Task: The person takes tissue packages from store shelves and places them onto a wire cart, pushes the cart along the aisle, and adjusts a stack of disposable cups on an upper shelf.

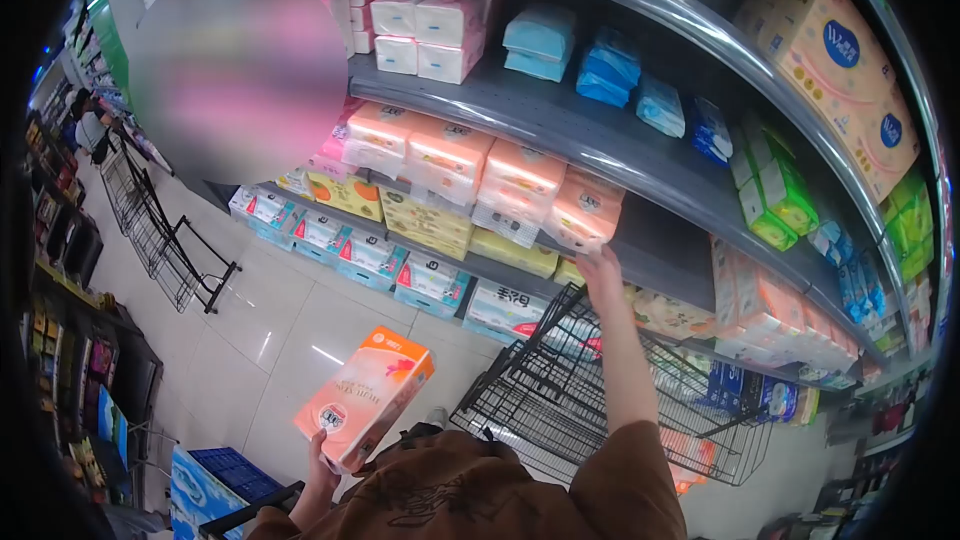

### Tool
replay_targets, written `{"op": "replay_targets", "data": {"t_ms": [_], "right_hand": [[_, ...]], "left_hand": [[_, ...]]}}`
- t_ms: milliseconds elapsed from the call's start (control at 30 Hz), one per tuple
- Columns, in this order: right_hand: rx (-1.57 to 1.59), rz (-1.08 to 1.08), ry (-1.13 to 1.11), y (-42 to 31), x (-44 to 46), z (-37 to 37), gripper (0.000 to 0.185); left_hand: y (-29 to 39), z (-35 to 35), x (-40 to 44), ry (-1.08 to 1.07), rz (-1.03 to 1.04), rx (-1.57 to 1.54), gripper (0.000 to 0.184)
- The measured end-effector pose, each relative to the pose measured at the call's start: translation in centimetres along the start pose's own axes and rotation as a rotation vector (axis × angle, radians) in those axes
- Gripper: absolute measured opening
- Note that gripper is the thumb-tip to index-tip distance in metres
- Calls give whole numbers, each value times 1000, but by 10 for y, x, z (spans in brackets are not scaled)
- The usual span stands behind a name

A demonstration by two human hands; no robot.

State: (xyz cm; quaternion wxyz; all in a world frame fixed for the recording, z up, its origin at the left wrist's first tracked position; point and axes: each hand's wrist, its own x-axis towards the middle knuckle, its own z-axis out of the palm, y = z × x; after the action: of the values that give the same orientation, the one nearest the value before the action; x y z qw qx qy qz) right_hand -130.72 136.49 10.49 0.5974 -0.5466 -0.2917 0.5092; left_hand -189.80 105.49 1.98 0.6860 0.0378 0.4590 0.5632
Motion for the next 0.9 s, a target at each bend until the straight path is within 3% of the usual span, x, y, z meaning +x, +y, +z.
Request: {"op": "replay_targets", "data": {"t_ms": [33, 100, 200, 233, 300, 400, 500, 533, 567, 667, 767, 800, 900], "right_hand": [[-126, -48, 16, 9, -24, 1, 34], [-65, -17, -72, 21, -93, 24, 33], [-228, 373, -441, 3, -227, 64, 34], [-198, 460, -505, 13, -257, 63, 42], [-276, 417, -616, 57, -302, 54, 64], [-24, 323, -561, 42, -341, 85, 82], [188, -61, -177, 52, -319, 105, 93], [117, -69, 121, 67, -305, 105, 85], [202, -65, 183, 61, -300, 104, 83], [381, -105, 336, 30, -280, 90, 71], [405, -80, 319, 7, -247, 43, 60], [363, -99, 306, -4, -232, 33, 58], [278, -102, 204, -34, -160, 3, 57]], "left_hand": [[1, 6, 3, -22, -4, 26, 65], [7, 24, 14, -75, -12, 79, 66], [22, 74, 30, -221, -104, 82, 67], [23, 88, 38, -281, -143, 74, 67], [16, 118, 63, -364, -203, 127, 65], [-4, 187, 83, -483, -211, 335, 59], [-41, 275, 65, -653, -125, 345, 55], [-64, 282, 65, -687, -100, 394, 58], [-82, 288, 67, -720, -70, 440, 61], [-92, 318, 54, -818, 15, 444, 73], [-88, 301, 82, -955, 40, 593, 72], [-70, 308, 90, -907, 90, 617, 63], [-8, 379, 140, -819, 899, 825, 47]]}}
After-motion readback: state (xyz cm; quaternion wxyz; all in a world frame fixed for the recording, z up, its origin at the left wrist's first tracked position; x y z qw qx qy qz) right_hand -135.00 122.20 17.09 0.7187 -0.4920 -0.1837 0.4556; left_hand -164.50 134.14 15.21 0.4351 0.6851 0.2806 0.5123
